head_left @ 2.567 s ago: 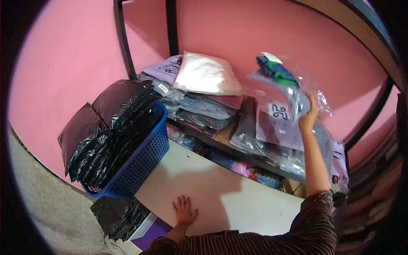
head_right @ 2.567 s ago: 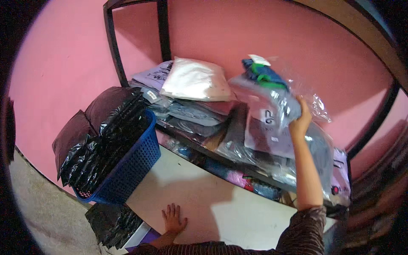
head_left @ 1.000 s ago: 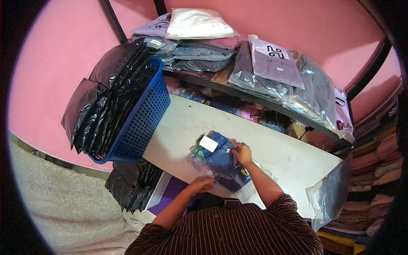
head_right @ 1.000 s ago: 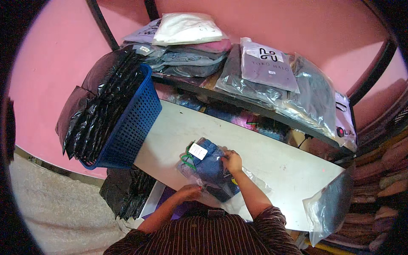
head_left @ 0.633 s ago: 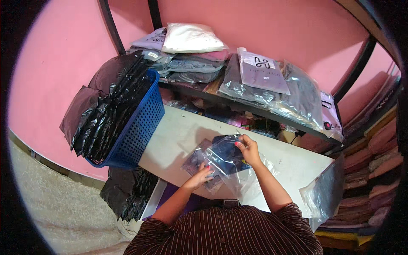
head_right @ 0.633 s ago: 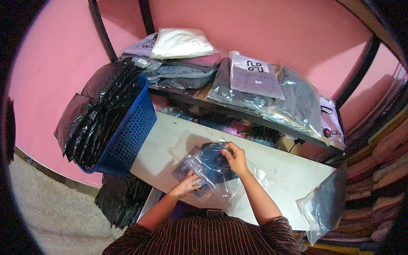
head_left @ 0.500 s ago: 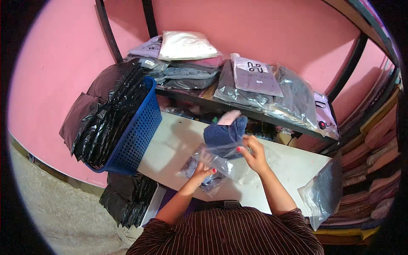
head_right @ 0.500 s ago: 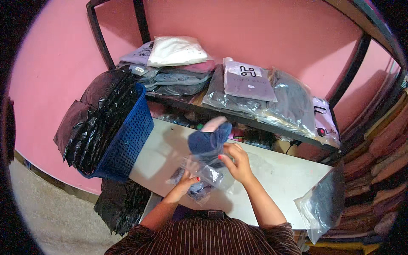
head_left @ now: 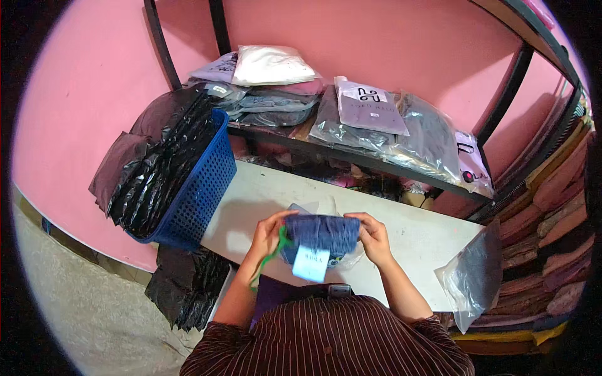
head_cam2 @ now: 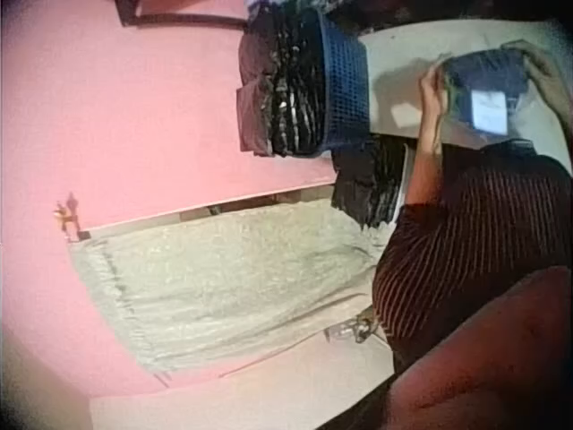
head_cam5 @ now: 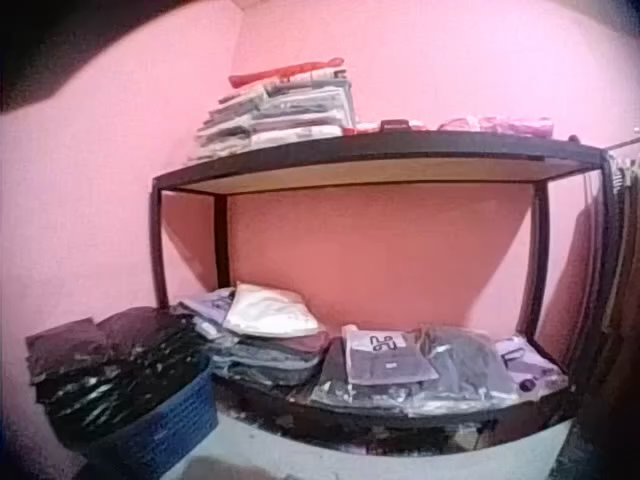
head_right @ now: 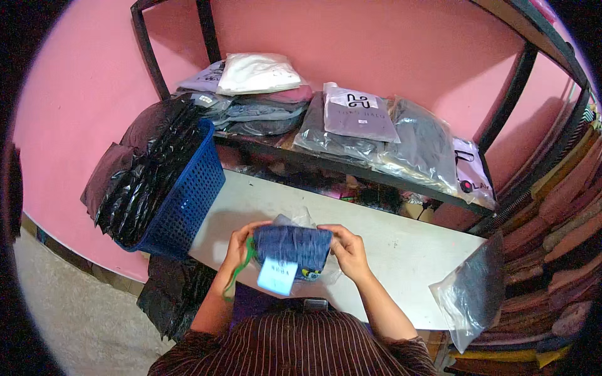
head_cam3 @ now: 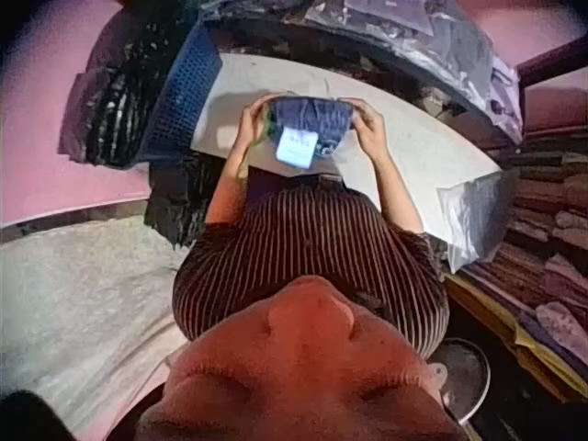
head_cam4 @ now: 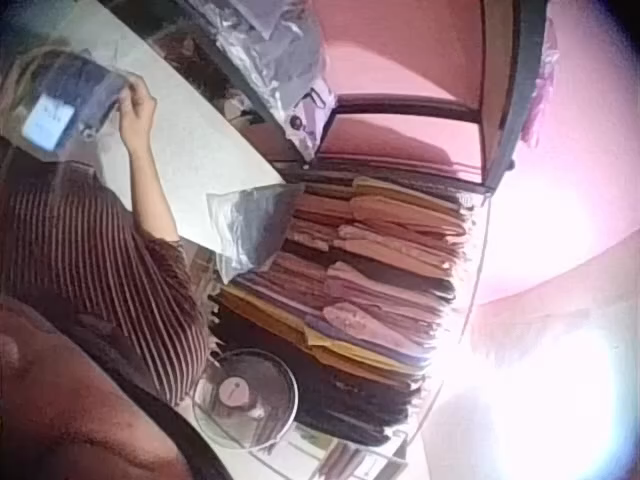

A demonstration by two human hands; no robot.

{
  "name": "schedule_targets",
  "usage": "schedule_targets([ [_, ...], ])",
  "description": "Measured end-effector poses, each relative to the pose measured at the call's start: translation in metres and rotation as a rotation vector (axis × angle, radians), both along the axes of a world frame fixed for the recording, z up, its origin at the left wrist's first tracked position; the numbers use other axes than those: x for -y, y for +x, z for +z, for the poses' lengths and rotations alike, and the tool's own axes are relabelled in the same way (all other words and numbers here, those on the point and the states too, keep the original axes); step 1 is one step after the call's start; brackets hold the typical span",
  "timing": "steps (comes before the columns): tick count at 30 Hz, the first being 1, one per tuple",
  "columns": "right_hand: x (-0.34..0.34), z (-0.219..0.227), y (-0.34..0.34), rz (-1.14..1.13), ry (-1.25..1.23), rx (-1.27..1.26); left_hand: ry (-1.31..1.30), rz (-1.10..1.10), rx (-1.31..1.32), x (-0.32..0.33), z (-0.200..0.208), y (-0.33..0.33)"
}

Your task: Packing items into black shipping bags and stacking them in a basket.

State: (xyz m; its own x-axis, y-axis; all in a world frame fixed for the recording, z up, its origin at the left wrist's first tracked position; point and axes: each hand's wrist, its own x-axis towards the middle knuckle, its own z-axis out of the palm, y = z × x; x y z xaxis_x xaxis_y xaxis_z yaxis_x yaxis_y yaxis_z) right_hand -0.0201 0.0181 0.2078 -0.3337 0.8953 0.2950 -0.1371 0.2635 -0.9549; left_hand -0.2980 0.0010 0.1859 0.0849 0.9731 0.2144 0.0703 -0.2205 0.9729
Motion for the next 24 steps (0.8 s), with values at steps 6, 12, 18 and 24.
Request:
schedule_targets([
  [6, -0.014, -0.012, -0.001, -0.152, -0.138, 0.106, -0.009, 0.122, -0.063, 0.003, 0.003, -0.004],
  [12, -0.003, 0.021, 0.000, -0.084, 0.005, -0.034, 0.092, 0.141, 0.127, 0.020, 0.018, -0.020],
  [18, 0.009, 0.047, -0.008, -0.080, 0.216, -0.110, 0.291, -0.117, 0.281, 0.025, 0.057, -0.011],
  [24, -0.003, 0.047, -0.008, -0.100, 0.132, -0.161, 0.164, 0.023, 0.248, 0.023, 0.056, -0.018],
])
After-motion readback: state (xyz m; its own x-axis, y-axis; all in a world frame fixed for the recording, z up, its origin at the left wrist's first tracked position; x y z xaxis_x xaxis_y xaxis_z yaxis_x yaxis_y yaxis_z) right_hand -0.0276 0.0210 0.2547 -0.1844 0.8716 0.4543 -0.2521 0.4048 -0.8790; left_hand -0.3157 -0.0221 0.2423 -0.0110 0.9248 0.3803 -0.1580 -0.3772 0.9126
